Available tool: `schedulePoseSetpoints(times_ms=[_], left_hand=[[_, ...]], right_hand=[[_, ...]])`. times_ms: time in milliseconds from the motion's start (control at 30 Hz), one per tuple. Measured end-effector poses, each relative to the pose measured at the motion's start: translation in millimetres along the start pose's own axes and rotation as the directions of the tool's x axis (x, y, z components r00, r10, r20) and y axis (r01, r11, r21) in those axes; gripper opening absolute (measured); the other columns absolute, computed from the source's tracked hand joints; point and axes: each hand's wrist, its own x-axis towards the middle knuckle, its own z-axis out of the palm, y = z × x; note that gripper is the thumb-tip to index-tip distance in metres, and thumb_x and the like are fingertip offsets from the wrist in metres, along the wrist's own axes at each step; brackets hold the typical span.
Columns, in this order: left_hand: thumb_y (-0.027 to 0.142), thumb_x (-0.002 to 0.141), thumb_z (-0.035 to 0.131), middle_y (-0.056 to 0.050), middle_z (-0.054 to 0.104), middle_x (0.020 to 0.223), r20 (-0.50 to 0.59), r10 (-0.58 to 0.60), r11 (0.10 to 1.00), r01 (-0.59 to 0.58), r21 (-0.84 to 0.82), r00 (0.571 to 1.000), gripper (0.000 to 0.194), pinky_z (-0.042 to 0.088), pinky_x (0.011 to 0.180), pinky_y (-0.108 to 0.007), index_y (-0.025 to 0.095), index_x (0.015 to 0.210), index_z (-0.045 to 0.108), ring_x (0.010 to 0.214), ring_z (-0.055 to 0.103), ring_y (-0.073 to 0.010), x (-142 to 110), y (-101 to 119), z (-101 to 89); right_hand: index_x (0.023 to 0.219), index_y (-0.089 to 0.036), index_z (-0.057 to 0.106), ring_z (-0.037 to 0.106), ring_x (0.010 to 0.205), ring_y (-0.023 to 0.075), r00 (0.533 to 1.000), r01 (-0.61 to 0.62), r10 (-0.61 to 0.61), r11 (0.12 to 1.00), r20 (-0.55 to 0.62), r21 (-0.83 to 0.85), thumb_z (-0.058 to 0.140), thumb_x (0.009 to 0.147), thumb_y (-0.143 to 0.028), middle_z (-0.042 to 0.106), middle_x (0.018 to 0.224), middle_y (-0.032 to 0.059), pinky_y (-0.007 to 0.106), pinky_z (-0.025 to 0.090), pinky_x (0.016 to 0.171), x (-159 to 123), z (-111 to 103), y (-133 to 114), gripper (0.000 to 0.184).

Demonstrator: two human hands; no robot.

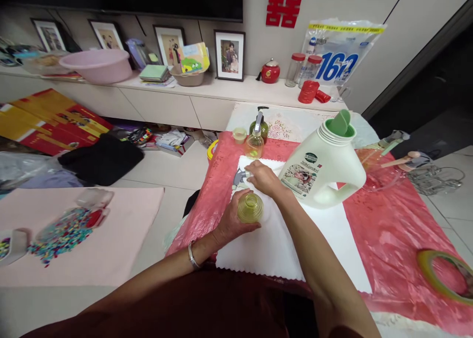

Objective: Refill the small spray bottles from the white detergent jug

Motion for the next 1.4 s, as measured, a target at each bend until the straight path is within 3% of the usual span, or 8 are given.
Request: schedulePoseSetpoints(times_ms=[233,467,567,667,800,900,1133,1400], left_hand=[[0.06,0.056,0.094,-0.015,0.057,0.139,0.011,0.093,0.995,-0.093,0.031,0.996,0.104,0.044,0.117,-0.061,0.024,0.137,0.04,0.134,0.057,-0.0374,0,-6,2.8],[0.063,0.054,0.093,-0.015,0.056,0.142,0.058,0.096,0.989,-0.102,0.109,0.994,0.107,0.043,0.118,-0.061,0.025,0.14,0.042,0.135,0.056,-0.0371,-1,-8,3.3],[0.063,0.051,0.094,-0.015,0.057,0.141,0.042,0.078,0.989,-0.083,0.122,0.996,0.109,0.045,0.117,-0.06,0.023,0.14,0.045,0.134,0.057,-0.0374,-2,-6,2.8],[0.063,0.051,0.095,-0.016,0.059,0.139,0.016,0.092,0.988,-0.093,0.124,0.996,0.107,0.047,0.115,-0.059,0.022,0.138,0.048,0.131,0.059,-0.0375,-3,-4,2.5],[0.067,0.05,0.093,-0.016,0.06,0.139,-0.018,0.117,0.985,-0.114,0.131,0.993,0.107,0.047,0.116,-0.059,0.022,0.137,0.049,0.132,0.059,-0.0376,-4,-5,3.0],[0.07,0.051,0.091,-0.016,0.059,0.139,-0.034,0.123,0.986,-0.118,0.121,0.992,0.108,0.045,0.116,-0.06,0.023,0.137,0.047,0.133,0.058,-0.0375,-4,-5,3.3],[0.071,0.053,0.09,-0.016,0.058,0.139,-0.04,0.062,0.998,-0.061,0.008,0.997,0.105,0.047,0.114,-0.059,0.023,0.136,0.045,0.131,0.058,-0.0374,-3,-1,2.7],[0.075,0.051,0.089,-0.012,0.061,0.127,-0.088,-0.174,0.949,0.143,-0.282,0.981,0.102,0.051,0.108,-0.055,0.023,0.128,0.046,0.122,0.062,-0.0343,8,3,-5.1]], right_hand=[[0.106,-0.008,0.067,0.059,0.094,0.0169,0.974,-0.072,0.1,0.987,0.201,-0.145,0.068,0.095,-0.01,0.06,0.111,0.0087,0.03,0.051,0.09,27,15,-9,0.011],[0.118,-0.011,0.068,0.059,0.102,0.0191,0.997,-0.054,0.055,0.998,-0.06,0.015,0.063,0.092,-0.006,0.061,0.112,0.0083,0.026,0.046,0.092,21,-36,-30,0.027],[0.121,-0.015,0.067,0.058,0.091,0.0155,0.958,0.012,0.031,0.989,-0.287,0.147,0.061,0.092,-0.013,0.061,0.108,0.0047,0.026,0.048,0.085,3,-66,-37,0.029],[0.114,-0.019,0.07,0.053,0.073,0.0114,0.833,0.242,0.083,0.833,-0.546,0.497,0.067,0.089,-0.027,0.062,0.096,0.0009,0.022,0.046,0.067,-26,-89,-47,0.026],[0.099,-0.02,0.07,0.056,0.077,0.0123,0.717,0.331,0.342,0.6,-0.608,0.728,0.077,0.075,-0.024,0.062,0.101,0.0025,0.019,0.043,0.059,-69,-112,-68,0.025],[0.089,-0.021,0.067,0.047,0.066,0.0096,0.644,0.339,0.445,0.563,-0.622,0.754,0.076,0.069,-0.026,0.06,0.101,0.0034,0.019,0.038,0.052,-100,-123,-77,0.022],[0.101,-0.033,0.07,0.013,0.058,0.01,0.649,0.174,0.529,0.597,-0.547,0.783,0.085,0.067,-0.081,0.045,0.103,0.0056,0.023,0.012,0.045,-153,-124,-78,0.061],[0.104,-0.039,0.07,0.012,0.056,0.0115,0.612,0.171,0.534,0.631,-0.583,0.757,0.066,0.086,-0.081,0.038,0.091,0.0057,0.026,0.009,0.047,-178,-98,-85,0.046]])
